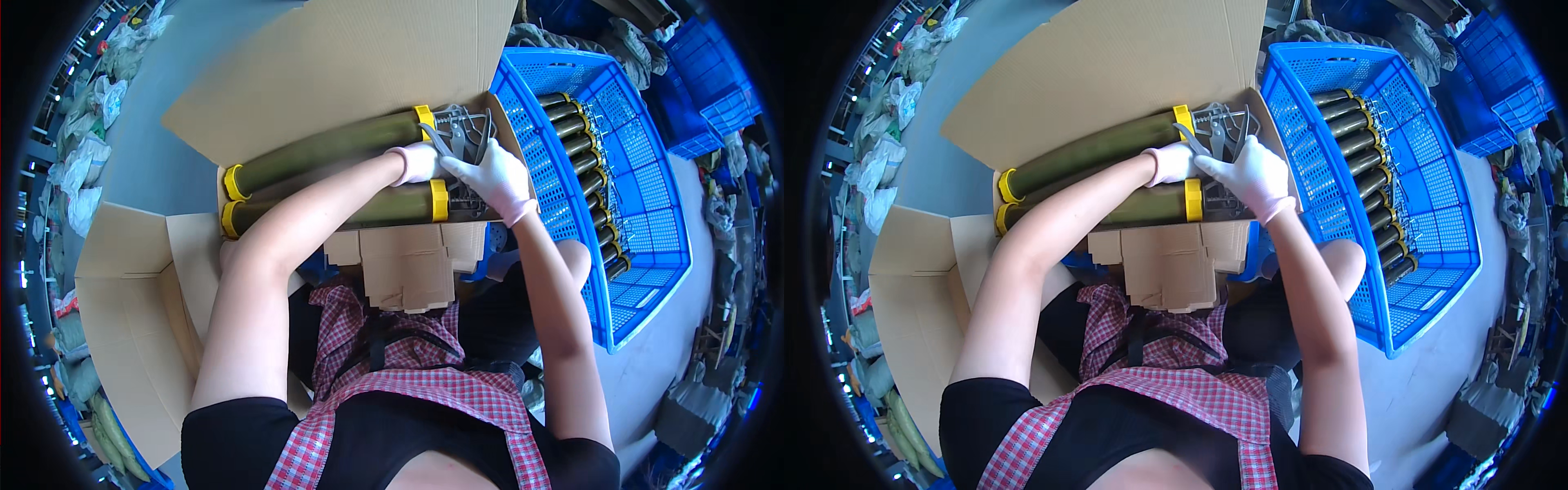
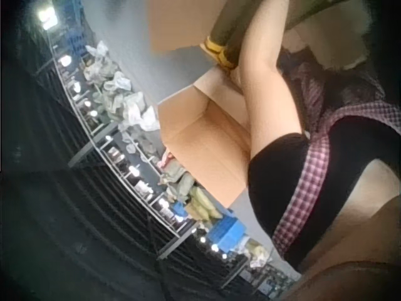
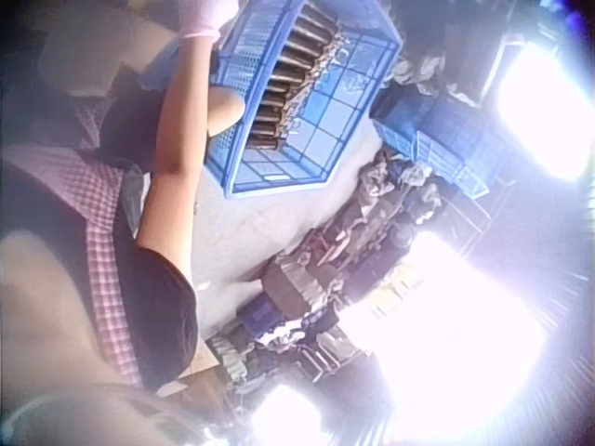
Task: The person assembles metal dispenser guns by hand from a metal tube, a trigger mechanism, and a black seal, then packs the assembled guns into cardboard boxes with dividers.
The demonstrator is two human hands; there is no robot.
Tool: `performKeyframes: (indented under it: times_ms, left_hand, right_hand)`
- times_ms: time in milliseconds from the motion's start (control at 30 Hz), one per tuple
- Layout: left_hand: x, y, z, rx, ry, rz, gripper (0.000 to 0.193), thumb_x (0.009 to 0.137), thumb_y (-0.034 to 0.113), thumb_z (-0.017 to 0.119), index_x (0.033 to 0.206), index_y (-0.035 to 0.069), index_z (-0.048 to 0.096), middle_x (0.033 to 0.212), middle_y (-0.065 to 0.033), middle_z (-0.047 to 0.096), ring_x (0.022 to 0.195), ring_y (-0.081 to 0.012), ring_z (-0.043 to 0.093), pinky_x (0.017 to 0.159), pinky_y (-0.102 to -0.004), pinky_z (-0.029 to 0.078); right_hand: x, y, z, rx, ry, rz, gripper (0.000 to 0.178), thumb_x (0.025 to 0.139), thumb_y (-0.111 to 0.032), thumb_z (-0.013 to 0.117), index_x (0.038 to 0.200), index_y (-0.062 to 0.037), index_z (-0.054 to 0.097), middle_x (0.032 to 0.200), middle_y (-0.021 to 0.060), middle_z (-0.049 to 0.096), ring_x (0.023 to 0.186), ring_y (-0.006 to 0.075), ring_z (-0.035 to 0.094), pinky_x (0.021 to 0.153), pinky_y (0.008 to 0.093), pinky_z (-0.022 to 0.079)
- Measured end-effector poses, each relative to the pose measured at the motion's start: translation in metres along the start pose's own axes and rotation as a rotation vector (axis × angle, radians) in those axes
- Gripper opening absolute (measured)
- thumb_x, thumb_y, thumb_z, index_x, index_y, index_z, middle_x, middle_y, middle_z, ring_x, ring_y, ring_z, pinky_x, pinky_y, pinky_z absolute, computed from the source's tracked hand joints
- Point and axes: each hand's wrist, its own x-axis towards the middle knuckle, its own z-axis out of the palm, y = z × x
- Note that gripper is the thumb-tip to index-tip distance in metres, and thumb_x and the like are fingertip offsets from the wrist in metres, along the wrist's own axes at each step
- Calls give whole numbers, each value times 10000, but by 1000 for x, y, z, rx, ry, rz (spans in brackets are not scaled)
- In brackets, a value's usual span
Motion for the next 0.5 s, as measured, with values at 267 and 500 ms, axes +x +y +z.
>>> performKeyframes:
  times_ms: [267, 500]
  left_hand:
    - [-41, 9, 1, 501, 157, 55, 384, 976, 322, 471, 1049, -38, 585, 1046, -224, 638, 954, -356, 609, 848, -429, 464]
    - [-87, -27, -23, 478, 412, 56, 618, 927, 351, 581, 1426, 94, 321, 1289, -232, 509, 1051, -299, 593, 929, -420, 475]
  right_hand:
    - [4, -7, 12, -154, 144, 127, 1052, 716, -631, 678, 1301, 190, 375, 662, 144, 677, 548, 255, 678, 508, 336, 541]
    - [8, -23, 7, -78, 101, 133, 1061, 744, -534, 661, 1433, 128, 199, 715, 167, 680, 618, 288, 688, 582, 377, 555]
